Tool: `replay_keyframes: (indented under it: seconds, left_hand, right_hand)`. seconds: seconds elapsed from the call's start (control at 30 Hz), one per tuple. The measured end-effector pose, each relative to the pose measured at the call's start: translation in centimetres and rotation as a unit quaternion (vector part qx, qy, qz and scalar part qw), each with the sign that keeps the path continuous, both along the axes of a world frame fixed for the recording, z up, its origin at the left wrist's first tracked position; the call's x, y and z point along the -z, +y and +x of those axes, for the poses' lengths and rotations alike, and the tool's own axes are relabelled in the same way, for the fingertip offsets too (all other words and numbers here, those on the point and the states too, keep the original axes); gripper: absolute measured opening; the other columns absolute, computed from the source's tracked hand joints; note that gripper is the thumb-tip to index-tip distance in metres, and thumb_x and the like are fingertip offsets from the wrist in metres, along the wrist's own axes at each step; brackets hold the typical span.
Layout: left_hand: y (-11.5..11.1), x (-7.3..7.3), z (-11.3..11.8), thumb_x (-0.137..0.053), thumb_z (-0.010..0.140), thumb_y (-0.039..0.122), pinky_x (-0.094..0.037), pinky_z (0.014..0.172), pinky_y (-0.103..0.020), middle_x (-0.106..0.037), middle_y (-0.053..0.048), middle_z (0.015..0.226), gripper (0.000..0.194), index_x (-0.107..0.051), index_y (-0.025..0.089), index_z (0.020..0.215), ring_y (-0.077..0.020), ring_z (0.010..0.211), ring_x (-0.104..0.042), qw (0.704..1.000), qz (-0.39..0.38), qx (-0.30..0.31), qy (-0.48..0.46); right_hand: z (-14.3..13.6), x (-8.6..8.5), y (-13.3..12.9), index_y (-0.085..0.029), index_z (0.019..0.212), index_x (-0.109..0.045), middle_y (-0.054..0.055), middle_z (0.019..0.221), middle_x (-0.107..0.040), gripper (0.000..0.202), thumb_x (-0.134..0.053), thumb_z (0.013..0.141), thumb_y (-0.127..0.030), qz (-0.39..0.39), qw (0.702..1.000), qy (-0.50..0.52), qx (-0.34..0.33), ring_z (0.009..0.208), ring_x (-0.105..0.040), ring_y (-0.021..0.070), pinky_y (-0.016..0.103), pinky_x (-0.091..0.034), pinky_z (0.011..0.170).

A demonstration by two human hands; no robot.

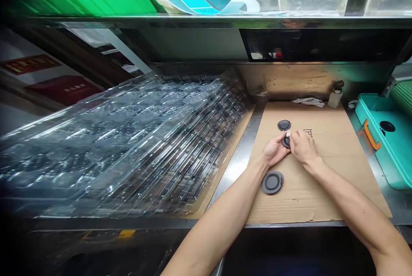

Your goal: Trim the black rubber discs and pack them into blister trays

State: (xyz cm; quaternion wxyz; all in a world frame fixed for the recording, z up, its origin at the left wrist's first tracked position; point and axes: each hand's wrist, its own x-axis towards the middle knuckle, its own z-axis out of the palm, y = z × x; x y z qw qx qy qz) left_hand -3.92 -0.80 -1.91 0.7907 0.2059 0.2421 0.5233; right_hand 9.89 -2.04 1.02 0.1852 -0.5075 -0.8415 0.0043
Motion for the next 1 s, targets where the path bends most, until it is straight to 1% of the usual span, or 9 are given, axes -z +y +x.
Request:
replay_keyframes:
  seconds: [0.1, 0.27, 0.4, 0.53, 0.67, 0.8, 0.9, 0.93, 1.0]
  left_hand:
    - [0.1, 0.1, 0.2, -0.058, 0.101, 0.031, -0.051, 0.108, -0.040, -0.076, -0.013, 0.109, 0.024, -0.072, 0.012, 0.097, -0.0254, 0.114, -0.069, 1.000, 0.007, -0.002, 0.016]
    - [-0.1, 0.4, 0.1, -0.053, 0.104, 0.031, -0.055, 0.101, -0.040, -0.076, -0.012, 0.104, 0.027, -0.072, 0.012, 0.101, -0.0233, 0.107, -0.071, 0.998, 0.014, -0.043, 0.054]
    - [-0.2, 0.6, 0.1, -0.056, 0.102, 0.030, -0.055, 0.100, -0.039, -0.076, -0.013, 0.103, 0.025, -0.073, 0.011, 0.101, -0.0236, 0.104, -0.071, 0.997, 0.021, -0.036, 0.064]
    - [-0.1, 0.9, 0.4, -0.056, 0.102, 0.028, -0.056, 0.098, -0.040, -0.076, -0.012, 0.100, 0.025, -0.072, 0.011, 0.094, -0.0228, 0.100, -0.072, 0.996, 0.020, -0.052, 0.063]
    - [-0.1, 0.8, 0.4, -0.054, 0.103, 0.027, -0.057, 0.097, -0.039, -0.076, -0.013, 0.101, 0.026, -0.074, 0.010, 0.101, -0.0229, 0.101, -0.072, 0.996, 0.026, -0.048, 0.069]
    - [-0.1, 0.7, 0.3, -0.055, 0.102, 0.028, -0.057, 0.099, -0.041, -0.076, -0.014, 0.103, 0.026, -0.074, 0.010, 0.099, -0.0249, 0.104, -0.072, 0.996, 0.030, -0.043, 0.073]
    - [-0.1, 0.7, 0.1, -0.055, 0.101, 0.029, -0.056, 0.101, -0.043, -0.076, -0.016, 0.110, 0.027, -0.074, 0.010, 0.105, -0.0270, 0.109, -0.071, 0.997, 0.017, -0.022, 0.069]
    - [0.0, 0.7, 0.0, -0.054, 0.102, 0.028, -0.056, 0.101, -0.044, -0.075, -0.017, 0.112, 0.028, -0.074, 0.009, 0.106, -0.0276, 0.110, -0.071, 0.998, 0.010, -0.019, 0.067]
    - [0.1, 0.6, -0.2, -0.049, 0.104, 0.029, -0.056, 0.100, -0.045, -0.074, -0.019, 0.115, 0.032, -0.072, 0.008, 0.106, -0.0286, 0.112, -0.071, 0.998, -0.005, -0.020, 0.058]
  right_hand:
    - [0.0, -0.2, 0.4, -0.021, 0.106, -0.068, 0.008, 0.110, -0.066, 0.028, -0.042, 0.107, -0.030, -0.014, 0.999, -0.006, -0.029, 0.096, -0.061, 0.0208, 0.028, -0.043, 0.078]
    - [0.0, -0.5, 0.2, -0.018, 0.110, -0.069, 0.013, 0.111, -0.067, 0.031, -0.039, 0.106, -0.028, -0.032, 0.997, -0.047, 0.053, 0.096, -0.063, 0.0234, 0.030, -0.043, 0.077]
    - [0.1, -1.0, -0.3, -0.019, 0.110, -0.070, 0.010, 0.115, -0.067, 0.028, -0.044, 0.104, -0.027, -0.083, 0.996, -0.040, -0.015, 0.097, -0.064, 0.0221, 0.029, -0.044, 0.079]
    - [0.3, -1.0, 0.4, -0.018, 0.111, -0.069, 0.012, 0.115, -0.068, 0.031, -0.041, 0.105, -0.028, -0.075, 0.996, -0.023, 0.036, 0.094, -0.065, 0.0221, 0.029, -0.045, 0.079]
    - [0.6, -0.9, 0.9, -0.019, 0.104, -0.070, 0.010, 0.115, -0.069, 0.024, -0.048, 0.102, -0.026, -0.092, 0.995, -0.020, -0.021, 0.099, -0.065, 0.0217, 0.028, -0.045, 0.081]
    - [0.3, -1.2, 0.4, -0.018, 0.107, -0.069, 0.011, 0.115, -0.070, 0.025, -0.046, 0.101, -0.025, -0.092, 0.995, -0.024, 0.018, 0.097, -0.066, 0.0220, 0.029, -0.045, 0.081]
    - [0.5, -1.5, 0.2, -0.019, 0.105, -0.070, 0.010, 0.115, -0.071, 0.022, -0.050, 0.099, -0.026, -0.115, 0.992, -0.047, -0.025, 0.104, -0.066, 0.0226, 0.028, -0.045, 0.085]
    - [0.8, -1.6, 0.4, -0.019, 0.106, -0.070, 0.010, 0.116, -0.071, 0.022, -0.050, 0.099, -0.026, -0.119, 0.991, -0.051, -0.021, 0.104, -0.066, 0.0228, 0.028, -0.045, 0.085]
    - [1.9, -1.8, 1.0, -0.019, 0.110, -0.070, 0.011, 0.117, -0.071, 0.026, -0.047, 0.101, -0.027, -0.112, 0.992, -0.054, 0.038, 0.103, -0.067, 0.0232, 0.029, -0.045, 0.084]
